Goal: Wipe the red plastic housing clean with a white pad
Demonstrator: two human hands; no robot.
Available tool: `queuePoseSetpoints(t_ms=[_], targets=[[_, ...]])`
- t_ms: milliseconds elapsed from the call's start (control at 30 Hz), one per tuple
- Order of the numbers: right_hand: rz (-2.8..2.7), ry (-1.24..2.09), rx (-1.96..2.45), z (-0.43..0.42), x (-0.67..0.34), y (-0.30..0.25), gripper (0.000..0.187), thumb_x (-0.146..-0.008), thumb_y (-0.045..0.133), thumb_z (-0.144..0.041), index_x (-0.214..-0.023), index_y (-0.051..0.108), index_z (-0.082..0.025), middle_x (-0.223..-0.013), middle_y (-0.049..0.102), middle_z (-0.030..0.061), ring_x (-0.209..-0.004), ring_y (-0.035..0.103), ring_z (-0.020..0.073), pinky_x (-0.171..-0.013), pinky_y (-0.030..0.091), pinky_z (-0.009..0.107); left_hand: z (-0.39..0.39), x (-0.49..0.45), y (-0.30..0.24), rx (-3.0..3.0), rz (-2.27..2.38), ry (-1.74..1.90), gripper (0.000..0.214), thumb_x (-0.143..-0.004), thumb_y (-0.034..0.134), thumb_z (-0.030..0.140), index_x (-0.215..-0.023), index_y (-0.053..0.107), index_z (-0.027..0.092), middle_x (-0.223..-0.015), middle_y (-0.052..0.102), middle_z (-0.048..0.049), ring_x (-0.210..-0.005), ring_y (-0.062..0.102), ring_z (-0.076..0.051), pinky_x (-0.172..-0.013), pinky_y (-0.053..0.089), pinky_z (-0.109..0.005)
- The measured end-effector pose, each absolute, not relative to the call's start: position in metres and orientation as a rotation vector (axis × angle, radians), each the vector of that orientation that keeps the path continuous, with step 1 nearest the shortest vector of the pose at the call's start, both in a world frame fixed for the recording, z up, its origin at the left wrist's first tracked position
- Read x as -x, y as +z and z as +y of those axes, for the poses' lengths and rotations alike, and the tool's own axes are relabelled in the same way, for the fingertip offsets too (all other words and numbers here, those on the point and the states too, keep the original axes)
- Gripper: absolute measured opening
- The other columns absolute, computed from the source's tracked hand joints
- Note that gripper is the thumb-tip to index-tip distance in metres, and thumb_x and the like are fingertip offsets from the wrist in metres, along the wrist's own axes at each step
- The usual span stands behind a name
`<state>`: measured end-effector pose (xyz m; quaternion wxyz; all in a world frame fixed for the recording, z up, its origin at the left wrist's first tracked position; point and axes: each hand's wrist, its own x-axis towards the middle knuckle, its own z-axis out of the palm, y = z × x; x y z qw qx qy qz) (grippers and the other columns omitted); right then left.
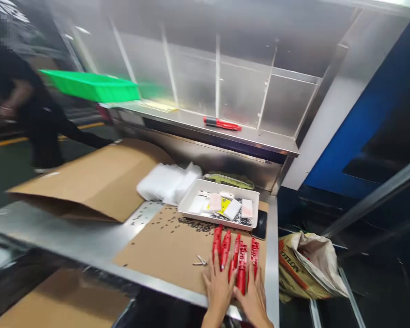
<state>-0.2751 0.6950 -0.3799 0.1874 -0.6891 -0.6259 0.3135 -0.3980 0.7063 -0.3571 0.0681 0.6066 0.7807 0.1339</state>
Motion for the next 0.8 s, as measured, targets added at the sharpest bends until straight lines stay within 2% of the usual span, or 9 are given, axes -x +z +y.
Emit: queuePoseSetpoints(t_ms=[67, 167, 233, 333, 400, 500, 600, 700, 800], targets=[[-1.842, 0.852, 1.882, 0.691, 0.276, -0.385, 0.093, -0.07, 0.071, -0.023, -0.153, 0.031, -0.009, -0.161, 0.021, 0.0243, -0.149, 0.019, 0.0387, -0.117, 0.031, 0.052, 0.707, 0.408, -0.359, -1.919, 2.281, 0.415, 0.049, -0.092, 0.064, 0.026, -0.139, 0.052, 0.029, -0.156, 0.037, -0.0101, -0.143, 0.029, -0.037, -0.114, 0.025, -0.065], [-1.961, 0.781, 1.803, 0.689, 0.273, -0.386, 0.088, -0.065, 0.075, -0.021, -0.147, 0.043, -0.008, -0.16, 0.022, 0.0259, -0.148, 0.018, 0.0413, -0.119, 0.029, 0.05, 0.711, 0.421, -0.356, -2.008, 2.229, 0.439, 0.048, -0.093, 0.063, 0.026, -0.139, 0.051, 0.03, -0.157, 0.037, -0.0091, -0.143, 0.031, -0.035, -0.115, 0.028, -0.062], [-2.012, 0.725, 1.789, 0.689, 0.27, -0.384, 0.079, -0.07, 0.07, -0.02, -0.145, 0.046, -0.008, -0.159, 0.025, 0.0269, -0.145, 0.027, 0.0434, -0.117, 0.031, 0.051, 0.711, 0.423, -0.354, -2.003, 2.267, 0.452, 0.049, -0.093, 0.063, 0.022, -0.139, 0.05, 0.028, -0.156, 0.038, -0.0101, -0.142, 0.032, -0.034, -0.114, 0.029, -0.063], [-2.047, 0.664, 1.799, 0.692, 0.266, -0.383, 0.075, -0.079, 0.059, -0.018, -0.149, 0.036, -0.004, -0.157, 0.025, 0.0304, -0.138, 0.042, 0.0433, -0.111, 0.038, 0.053, 0.7, 0.412, -0.357, -1.919, 2.394, 0.473, 0.053, -0.093, 0.062, 0.021, -0.143, 0.045, 0.023, -0.156, 0.037, -0.0133, -0.142, 0.033, -0.035, -0.113, 0.032, -0.062], [-2.057, 0.657, 1.799, 0.696, 0.265, -0.382, 0.077, -0.08, 0.056, -0.016, -0.151, 0.031, -0.003, -0.157, 0.026, 0.0304, -0.137, 0.045, 0.0406, -0.11, 0.041, 0.05, 0.688, 0.401, -0.362, -1.859, 2.468, 0.475, 0.054, -0.094, 0.061, 0.022, -0.145, 0.043, 0.021, -0.157, 0.034, -0.0151, -0.143, 0.03, -0.036, -0.112, 0.032, -0.063], [-2.041, 0.664, 1.806, 0.703, 0.268, -0.379, 0.078, -0.081, 0.053, -0.012, -0.154, 0.027, -0.007, -0.16, 0.025, 0.0246, -0.14, 0.043, 0.0348, -0.111, 0.042, 0.045, 0.675, 0.388, -0.37, -1.835, 2.508, 0.456, 0.051, -0.094, 0.062, 0.022, -0.142, 0.046, 0.021, -0.158, 0.032, -0.0151, -0.145, 0.026, -0.037, -0.114, 0.027, -0.065], [-2.015, 0.698, 1.809, 0.71, 0.274, -0.37, 0.084, -0.077, 0.057, -0.01, -0.154, 0.026, -0.008, -0.16, 0.026, 0.0228, -0.142, 0.039, 0.034, -0.111, 0.042, 0.044, 0.678, 0.384, -0.371, -1.841, 2.52, 0.438, 0.048, -0.095, 0.059, 0.021, -0.141, 0.048, 0.02, -0.159, 0.031, -0.0152, -0.146, 0.023, -0.035, -0.116, 0.022, -0.065], [-2.01, 0.738, 1.772, 0.711, 0.274, -0.354, 0.094, -0.068, 0.066, -0.011, -0.153, 0.028, -0.004, -0.159, 0.025, 0.026, -0.146, 0.028, 0.0385, -0.116, 0.033, 0.051, 0.688, 0.385, -0.363, -1.822, 2.553, 0.452, 0.047, -0.097, 0.055, 0.021, -0.142, 0.046, 0.018, -0.161, 0.026, -0.0171, -0.148, 0.016, -0.035, -0.117, 0.014, -0.066], [-1.99, 0.733, 1.735, 0.706, 0.254, -0.332, 0.093, -0.067, 0.068, -0.013, -0.152, 0.031, -0.002, -0.159, 0.02, 0.029, -0.148, 0.015, 0.0429, -0.117, 0.025, 0.06, 0.688, 0.386, -0.352, -1.762, 2.589, 0.518, 0.052, -0.097, 0.054, 0.025, -0.147, 0.039, 0.016, -0.163, 0.017, -0.0194, -0.149, 0.01, -0.037, -0.117, 0.008, -0.068]])
